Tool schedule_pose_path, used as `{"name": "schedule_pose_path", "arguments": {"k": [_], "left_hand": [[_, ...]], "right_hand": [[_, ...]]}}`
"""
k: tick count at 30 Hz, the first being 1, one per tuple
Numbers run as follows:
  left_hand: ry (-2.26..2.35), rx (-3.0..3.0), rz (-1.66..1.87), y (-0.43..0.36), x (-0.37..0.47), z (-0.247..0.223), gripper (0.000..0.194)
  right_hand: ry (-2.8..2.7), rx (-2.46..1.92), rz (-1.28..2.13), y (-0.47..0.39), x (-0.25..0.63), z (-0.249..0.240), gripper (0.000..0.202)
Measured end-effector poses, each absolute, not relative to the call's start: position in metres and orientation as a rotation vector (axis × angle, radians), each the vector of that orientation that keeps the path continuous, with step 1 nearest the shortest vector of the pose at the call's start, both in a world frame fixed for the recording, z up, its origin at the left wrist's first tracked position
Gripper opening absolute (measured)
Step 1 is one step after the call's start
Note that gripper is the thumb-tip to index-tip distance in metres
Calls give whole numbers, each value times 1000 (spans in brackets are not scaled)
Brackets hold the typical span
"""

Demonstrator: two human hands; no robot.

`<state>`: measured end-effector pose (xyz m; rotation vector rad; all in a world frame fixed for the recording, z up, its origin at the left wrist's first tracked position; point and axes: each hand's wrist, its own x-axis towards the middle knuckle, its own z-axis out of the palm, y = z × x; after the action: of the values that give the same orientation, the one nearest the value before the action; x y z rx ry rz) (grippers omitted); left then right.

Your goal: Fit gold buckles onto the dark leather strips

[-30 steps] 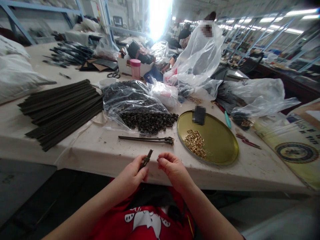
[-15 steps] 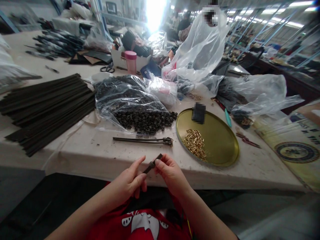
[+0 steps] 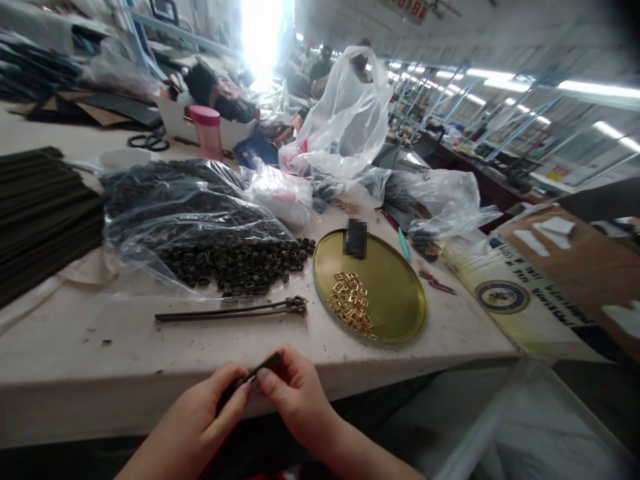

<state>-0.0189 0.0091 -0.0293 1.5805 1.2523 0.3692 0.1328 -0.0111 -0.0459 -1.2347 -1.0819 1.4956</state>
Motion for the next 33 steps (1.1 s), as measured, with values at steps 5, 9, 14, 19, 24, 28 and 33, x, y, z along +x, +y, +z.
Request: {"name": "schedule_pose_path", "arguments": {"k": [5,9,14,19,24,28,33], "left_hand": [[1216,1509,320,17,-19,-26,37],[1209,1402,342,20,-18,-25,41],[1167,1287,428,11,-14,-31,44],[1167,1265,497,-1,-19,-36,42],[1169,1243,577,-9,-20,-21,38],[1155,1183,636,-14,-13,4,35],[1204,1271,744,-16,-14,23,31]], "right_hand": [[-1337,-1295,1402,20,180,-39,22],[-1834,-1919,565,84,257,-33,17],[-1923,-2048,506,143,311,-39,10],[-1886,-1993,577,150,309,-38,9],[-1801,-1758,692,107,272,-18,9],[-1486,-1256,1249,47,217,-3,15],[-1241,-1034,1571,-2,164,4,13]]}}
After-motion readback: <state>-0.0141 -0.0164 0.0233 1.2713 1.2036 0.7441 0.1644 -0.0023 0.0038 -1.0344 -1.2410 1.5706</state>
